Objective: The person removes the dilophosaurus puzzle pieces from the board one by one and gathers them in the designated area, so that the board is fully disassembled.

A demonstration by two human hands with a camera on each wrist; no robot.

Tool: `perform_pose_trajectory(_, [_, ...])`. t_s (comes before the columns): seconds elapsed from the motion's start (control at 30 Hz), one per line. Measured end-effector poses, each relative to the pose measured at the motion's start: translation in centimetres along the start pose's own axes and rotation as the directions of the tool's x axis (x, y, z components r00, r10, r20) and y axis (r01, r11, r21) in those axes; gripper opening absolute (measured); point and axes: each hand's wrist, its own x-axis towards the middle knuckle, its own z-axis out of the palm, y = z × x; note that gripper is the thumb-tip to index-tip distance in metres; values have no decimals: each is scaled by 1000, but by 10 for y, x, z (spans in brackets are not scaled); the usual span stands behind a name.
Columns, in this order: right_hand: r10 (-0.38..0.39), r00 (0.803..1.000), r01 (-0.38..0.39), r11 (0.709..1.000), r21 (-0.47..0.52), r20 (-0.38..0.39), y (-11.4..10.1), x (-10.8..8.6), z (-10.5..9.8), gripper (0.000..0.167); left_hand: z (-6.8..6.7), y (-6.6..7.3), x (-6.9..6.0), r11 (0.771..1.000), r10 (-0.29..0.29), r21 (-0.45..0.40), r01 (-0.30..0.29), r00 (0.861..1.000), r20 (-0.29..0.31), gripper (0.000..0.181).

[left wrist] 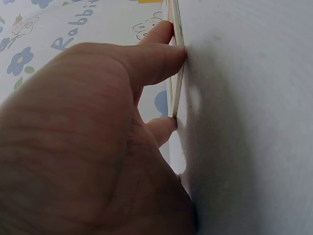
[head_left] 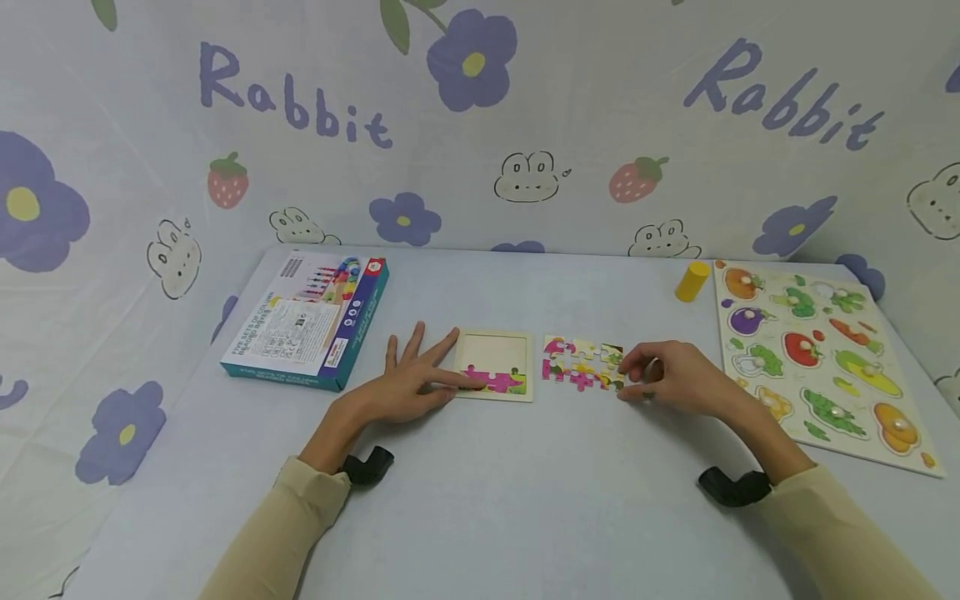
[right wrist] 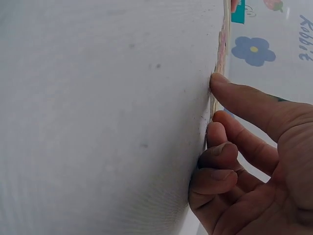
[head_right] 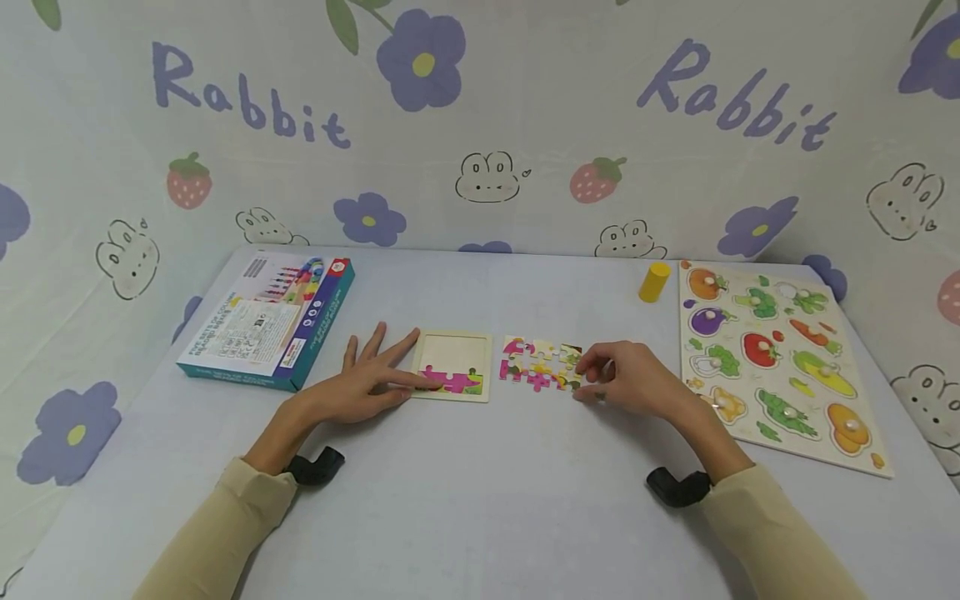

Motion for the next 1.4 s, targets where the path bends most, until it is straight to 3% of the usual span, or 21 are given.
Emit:
perform_pose_trajectory(0.33, [-17, 1000, 17, 1000, -8, -7, -2, -1, -1, 32, -1, 2, -1, 1000, 1, 10, -1, 1000, -1, 39])
perform_pose_trajectory(0.73, [-53, 997, 53, 999, 13, -54, -7, 1, 2, 19, -1, -1, -1, 1000, 6, -9, -6, 1000, 0, 40])
perform_pose_trajectory(1.07, [-121, 991, 123, 991, 43, -49, -29, 19, 20, 15, -1, -1, 0, 1000, -10, -3, 10, 1000, -11, 61])
perform_pose_trajectory(1.4, [-176, 984, 175, 983, 56, 7, -62, 40, 42, 10, 0, -2, 1, 999, -49, -5, 49, 999, -22, 74])
